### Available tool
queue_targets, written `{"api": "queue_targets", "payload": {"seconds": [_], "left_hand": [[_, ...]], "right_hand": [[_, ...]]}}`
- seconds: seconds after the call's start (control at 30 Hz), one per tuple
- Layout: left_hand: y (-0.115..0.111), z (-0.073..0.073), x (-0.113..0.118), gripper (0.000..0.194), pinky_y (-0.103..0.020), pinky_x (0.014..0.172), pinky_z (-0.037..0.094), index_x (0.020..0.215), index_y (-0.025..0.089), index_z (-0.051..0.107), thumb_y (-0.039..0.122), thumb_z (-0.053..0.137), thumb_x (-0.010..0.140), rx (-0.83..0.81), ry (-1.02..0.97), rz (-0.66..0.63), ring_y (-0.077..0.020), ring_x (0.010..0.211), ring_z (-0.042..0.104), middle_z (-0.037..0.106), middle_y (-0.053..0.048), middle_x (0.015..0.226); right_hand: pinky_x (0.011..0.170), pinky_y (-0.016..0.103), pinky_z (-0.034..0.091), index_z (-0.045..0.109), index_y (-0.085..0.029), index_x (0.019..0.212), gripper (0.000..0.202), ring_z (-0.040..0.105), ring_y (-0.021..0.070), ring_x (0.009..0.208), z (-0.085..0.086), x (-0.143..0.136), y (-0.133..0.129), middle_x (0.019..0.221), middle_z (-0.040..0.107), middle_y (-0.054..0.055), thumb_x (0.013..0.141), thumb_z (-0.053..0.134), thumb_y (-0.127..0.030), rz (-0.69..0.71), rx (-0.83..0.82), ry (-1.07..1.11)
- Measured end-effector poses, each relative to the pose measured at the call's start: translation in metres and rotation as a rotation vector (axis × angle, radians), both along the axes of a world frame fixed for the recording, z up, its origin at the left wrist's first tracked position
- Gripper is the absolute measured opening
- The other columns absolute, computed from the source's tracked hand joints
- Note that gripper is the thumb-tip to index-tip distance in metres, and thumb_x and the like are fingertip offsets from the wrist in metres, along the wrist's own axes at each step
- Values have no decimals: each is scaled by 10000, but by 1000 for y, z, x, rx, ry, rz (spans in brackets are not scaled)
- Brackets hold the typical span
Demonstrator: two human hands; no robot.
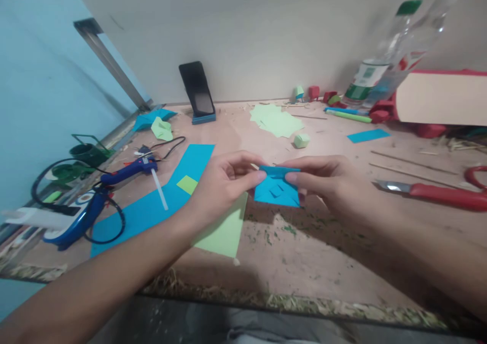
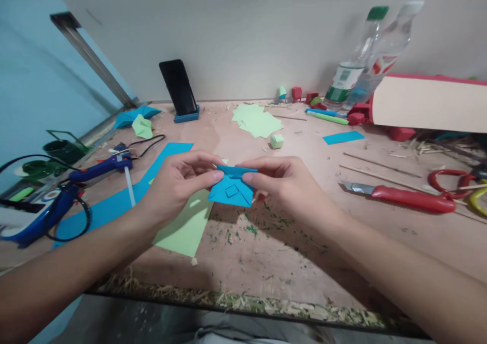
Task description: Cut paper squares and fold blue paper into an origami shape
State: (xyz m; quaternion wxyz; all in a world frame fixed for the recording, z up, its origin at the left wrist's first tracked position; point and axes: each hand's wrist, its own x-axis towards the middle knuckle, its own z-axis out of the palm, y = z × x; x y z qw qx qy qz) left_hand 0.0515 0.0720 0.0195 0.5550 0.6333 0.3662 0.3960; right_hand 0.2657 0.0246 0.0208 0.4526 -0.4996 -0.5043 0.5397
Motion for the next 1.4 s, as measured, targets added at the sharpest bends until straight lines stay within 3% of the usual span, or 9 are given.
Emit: {"api": "queue_targets", "payload": {"seconds": [0.23, 0.6, 0.77, 0.9, 1.07, 1.4], "left_hand": [[1, -2, -1, 159, -231, 583, 547, 917, 193, 754, 269, 834, 802, -156, -108, -57, -130, 647, 669, 700, 17, 717], [-2, -4, 1, 160, -240, 602, 536, 941, 186, 780, 295, 811, 829, -4, 15, -14, -140, 661, 666, 711, 3, 728], [-6, -4, 1, 140, -233, 661, 547, 954, 194, 792, 274, 813, 841, 114, 161, -63, -147, 782, 676, 758, -27, 899], [-8, -4, 2, 109, -224, 638, 526, 843, 177, 788, 270, 759, 892, 174, 202, -54, -140, 742, 673, 759, -18, 810], [-8, -1, 2, 103, -229, 633, 511, 841, 166, 793, 241, 745, 894, 203, 220, -56, -139, 710, 671, 769, -18, 787], [-10, -1, 1, 146, -203, 604, 485, 837, 168, 798, 259, 724, 925, 211, 302, -108, -113, 659, 643, 744, 7, 734]], "right_hand": [[556, 261, 496, 876, -284, 978, 208, 611, 123, 587, -10, 4, 2, 721, 758, -8, 777, 899, -330, -2, -6, 65], [511, 283, 438, 864, -217, 905, 232, 588, 149, 553, 2, -2, 1, 633, 700, 8, 740, 875, -379, -11, -10, -92], [538, 282, 432, 824, -205, 822, 159, 576, 148, 575, 5, -4, -2, 653, 704, 13, 791, 814, -360, -20, -1, -177], [592, 298, 463, 815, -204, 866, 186, 610, 166, 632, 6, -6, -5, 727, 742, 26, 847, 777, -386, 28, -12, -206], [637, 297, 502, 806, -216, 857, 122, 638, 168, 672, 7, -9, -7, 774, 766, 16, 794, 827, -318, 46, -14, -152], [578, 277, 461, 814, -181, 823, 141, 612, 161, 638, 4, -10, -8, 724, 755, 38, 844, 774, -315, -8, 0, -266]]}}
